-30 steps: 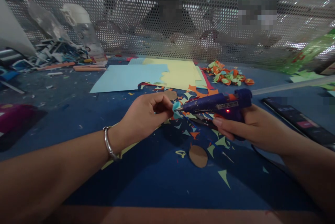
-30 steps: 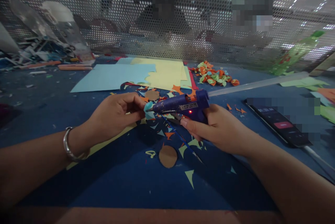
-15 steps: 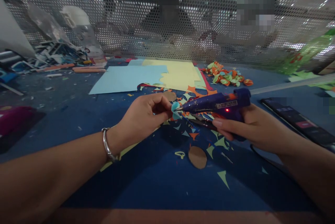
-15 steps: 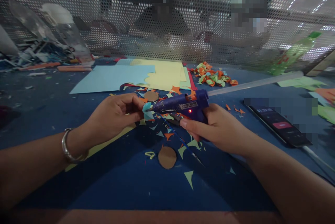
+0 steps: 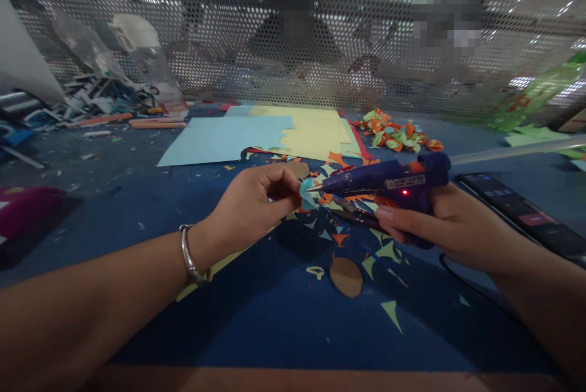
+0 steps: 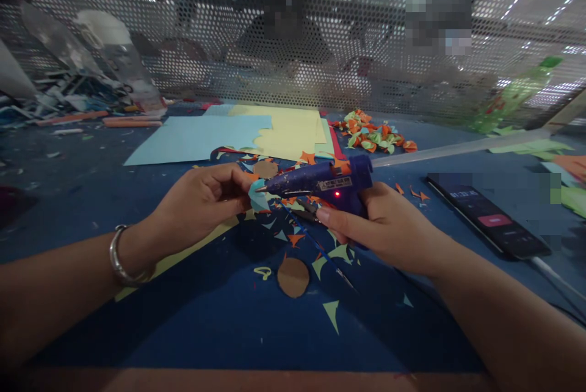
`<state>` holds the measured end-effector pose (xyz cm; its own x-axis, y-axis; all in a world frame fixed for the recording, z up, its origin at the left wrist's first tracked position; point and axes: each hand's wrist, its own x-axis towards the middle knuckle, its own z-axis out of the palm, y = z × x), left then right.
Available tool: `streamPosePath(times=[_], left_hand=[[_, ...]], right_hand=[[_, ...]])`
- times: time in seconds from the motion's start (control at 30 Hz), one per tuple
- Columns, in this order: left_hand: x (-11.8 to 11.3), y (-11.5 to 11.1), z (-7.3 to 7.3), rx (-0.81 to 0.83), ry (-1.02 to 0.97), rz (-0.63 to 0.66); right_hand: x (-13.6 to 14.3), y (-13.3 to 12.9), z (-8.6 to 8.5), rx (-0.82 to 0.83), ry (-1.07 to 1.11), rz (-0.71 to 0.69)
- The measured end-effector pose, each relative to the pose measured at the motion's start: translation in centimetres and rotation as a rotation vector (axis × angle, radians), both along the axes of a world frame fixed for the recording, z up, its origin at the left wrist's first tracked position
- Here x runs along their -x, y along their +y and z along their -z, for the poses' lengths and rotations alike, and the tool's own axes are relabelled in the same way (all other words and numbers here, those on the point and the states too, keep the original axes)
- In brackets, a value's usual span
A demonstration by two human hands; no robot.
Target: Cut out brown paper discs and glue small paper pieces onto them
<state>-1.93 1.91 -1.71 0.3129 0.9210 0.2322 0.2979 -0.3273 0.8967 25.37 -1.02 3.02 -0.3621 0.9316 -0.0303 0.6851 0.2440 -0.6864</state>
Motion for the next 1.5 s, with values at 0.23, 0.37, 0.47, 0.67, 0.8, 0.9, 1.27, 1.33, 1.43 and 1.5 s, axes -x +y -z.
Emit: streamPosePath(times=[0.23,0.37,0.47,0.67,0.8,0.9,1.27,1.33,1.43,1.5], left_hand=[[0.1,-0.2,-0.2,0.001,0.015,-0.004],[0.1,-0.1,-0.4,0.018,-0.009,-0.045],[0.0,0.0,-0.5,0.018,-0.068,-0.081],[-0.2,-0.8,-1.3,-0.068,-0.037,-0.033],[-0.3,-1.1,-1.5,-0.088,0.0,-0.016],[-0.2,-1.1,-1.4,-0.095,0.013,-0.011],[-0.3,-1.1,-1.6,-0.088,-0.011,-0.028],[-0.3,-0.9,-1.4,-0.07,-0.036,-0.025],[-0.2,-0.8,-1.1,-0.062,-0.066,-0.007],[-0.3,-0.9,-1.0,-0.066,-0.076,-0.002]], right_hand=[[-0.3,0.2,0.4,-0.032,0.031,0.0],[-0.2,0.5,-0.1,-0.037,0.001,0.007],[-0.4,1.0,-0.1,0.019,0.062,0.069],[-0.8,2.3,0.6,0.255,0.172,0.325],[-1.2,3.0,0.8,0.33,0.222,0.342],[-1.4,3.2,0.8,0.365,0.239,0.341],[-1.0,1.3,-0.3,0.272,0.356,0.188],[-1.2,1.1,-0.3,0.217,0.305,0.149],[-1.5,0.9,-0.3,0.137,0.196,0.079],[-1.5,0.8,-0.2,0.07,0.095,0.058]])
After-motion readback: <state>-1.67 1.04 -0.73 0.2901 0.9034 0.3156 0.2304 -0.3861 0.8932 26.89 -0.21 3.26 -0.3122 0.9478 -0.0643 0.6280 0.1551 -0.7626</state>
